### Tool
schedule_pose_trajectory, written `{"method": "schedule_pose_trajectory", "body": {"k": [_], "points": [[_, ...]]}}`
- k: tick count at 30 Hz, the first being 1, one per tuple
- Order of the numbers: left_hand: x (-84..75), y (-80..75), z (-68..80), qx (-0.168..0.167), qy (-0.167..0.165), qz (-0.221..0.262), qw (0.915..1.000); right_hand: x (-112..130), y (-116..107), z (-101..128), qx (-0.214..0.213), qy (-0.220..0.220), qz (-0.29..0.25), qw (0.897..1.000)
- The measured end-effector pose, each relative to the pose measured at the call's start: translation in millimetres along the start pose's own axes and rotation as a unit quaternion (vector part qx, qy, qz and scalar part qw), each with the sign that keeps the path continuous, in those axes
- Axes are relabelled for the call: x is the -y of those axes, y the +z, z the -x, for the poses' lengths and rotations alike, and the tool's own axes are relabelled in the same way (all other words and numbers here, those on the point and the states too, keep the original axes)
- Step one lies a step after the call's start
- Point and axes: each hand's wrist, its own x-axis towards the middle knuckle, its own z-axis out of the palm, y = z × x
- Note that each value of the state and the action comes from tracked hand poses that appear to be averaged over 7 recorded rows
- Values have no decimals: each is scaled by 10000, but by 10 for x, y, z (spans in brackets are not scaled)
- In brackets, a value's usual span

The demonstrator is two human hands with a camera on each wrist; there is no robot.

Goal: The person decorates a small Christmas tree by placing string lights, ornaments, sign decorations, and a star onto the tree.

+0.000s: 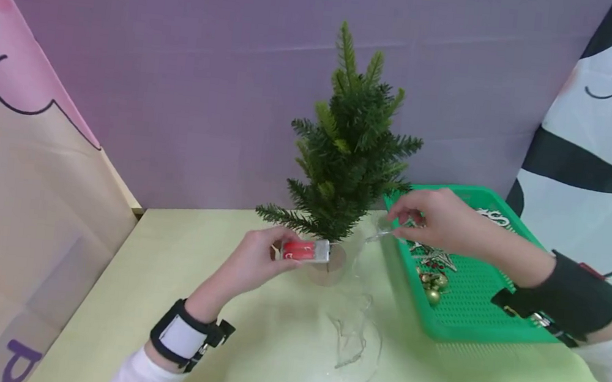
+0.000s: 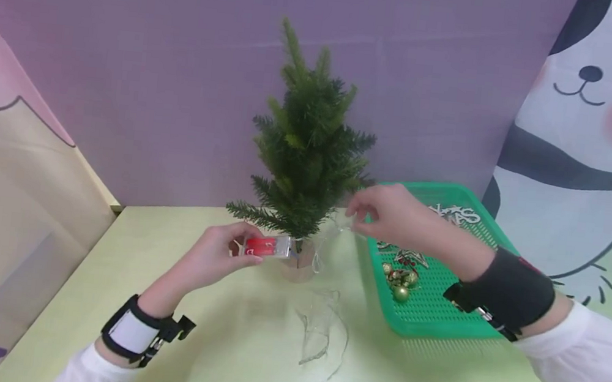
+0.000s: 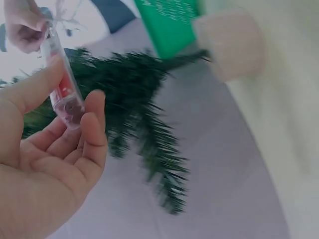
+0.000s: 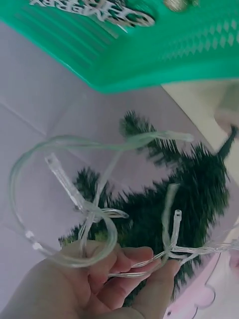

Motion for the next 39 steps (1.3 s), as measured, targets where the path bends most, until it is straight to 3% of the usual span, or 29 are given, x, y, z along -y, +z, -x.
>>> {"method": "schedule_pose_trajectory", "body": {"k": [10,21,26,33,39], "points": [[438,179,-76,1097,-476,-264,9925,-214,-7,19,107,-103,683,9976],[878,437,-151,1663,-329,-515,9842,-348,-217,49,-280,-9,1062,9939],[921,542,-122,1819,-477,-1006,9770,-365,-290,58,-443,299,1184,9915],[872,618,-95,1753,-461,-1731,9681,-358,-447,60,-1284,976,1355,9776],[844,642,-129,1660,-290,-2123,9626,-325,-588,74,-1334,1855,843,9699]]}}
